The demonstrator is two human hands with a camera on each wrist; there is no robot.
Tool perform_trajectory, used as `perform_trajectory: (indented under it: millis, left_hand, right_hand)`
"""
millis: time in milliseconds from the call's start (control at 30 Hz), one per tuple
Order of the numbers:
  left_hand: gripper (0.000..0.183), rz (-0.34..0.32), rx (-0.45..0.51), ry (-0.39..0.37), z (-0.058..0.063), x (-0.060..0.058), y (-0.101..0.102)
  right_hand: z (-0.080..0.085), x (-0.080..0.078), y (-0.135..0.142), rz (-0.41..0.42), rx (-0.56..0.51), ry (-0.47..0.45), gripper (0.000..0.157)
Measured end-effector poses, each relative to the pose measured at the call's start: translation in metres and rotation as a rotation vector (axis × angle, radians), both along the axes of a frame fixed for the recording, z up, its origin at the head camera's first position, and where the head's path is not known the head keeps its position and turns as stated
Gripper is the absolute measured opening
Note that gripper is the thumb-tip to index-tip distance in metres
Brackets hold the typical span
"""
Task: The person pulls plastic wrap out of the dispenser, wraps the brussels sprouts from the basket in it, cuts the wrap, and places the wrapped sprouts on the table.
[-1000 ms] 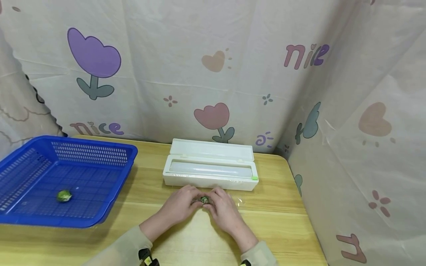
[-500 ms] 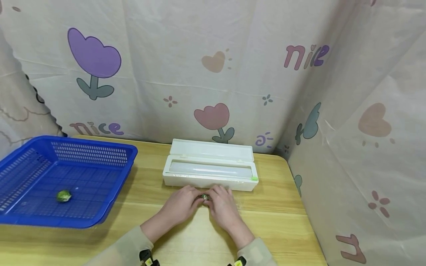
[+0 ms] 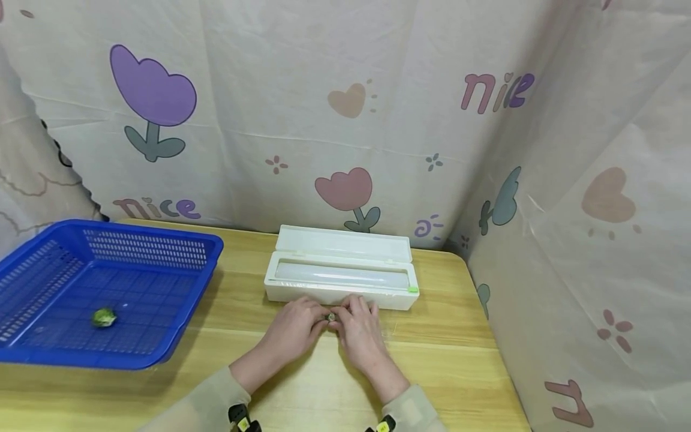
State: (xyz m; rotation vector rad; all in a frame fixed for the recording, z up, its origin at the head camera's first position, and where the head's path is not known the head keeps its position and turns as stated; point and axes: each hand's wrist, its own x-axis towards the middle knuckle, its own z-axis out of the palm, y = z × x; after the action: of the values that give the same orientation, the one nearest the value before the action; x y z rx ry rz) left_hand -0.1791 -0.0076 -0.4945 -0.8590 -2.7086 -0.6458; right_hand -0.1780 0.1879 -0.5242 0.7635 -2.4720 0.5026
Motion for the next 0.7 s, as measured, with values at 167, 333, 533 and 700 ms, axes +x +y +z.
perform_trajectory:
  millis: [167,333,533,700]
  left_hand:
    - [0.019,0.004,0.024,-0.003,-0.001,-0.001,-0.001]
    - [0.018,0.0,0.045,0.007,-0.003,-0.001,-0.002]
    - [0.021,0.001,0.031,0.011,-0.005,0.0,-0.004]
    - [0.022,-0.004,0.052,0.009,-0.005,0.001,-0.005]
  right_hand:
    - [-0.001,0.002,-0.001,-0.01,0.013,-0.006,0.022]
    - [0.0,0.006,0.001,-0.007,-0.012,-0.042,0.025]
    - [0.005,0.01,0.004,-0.011,-0.073,-0.104,0.026]
    - [0.006,0.011,0.006,-0.007,-0.073,-0.123,0.028]
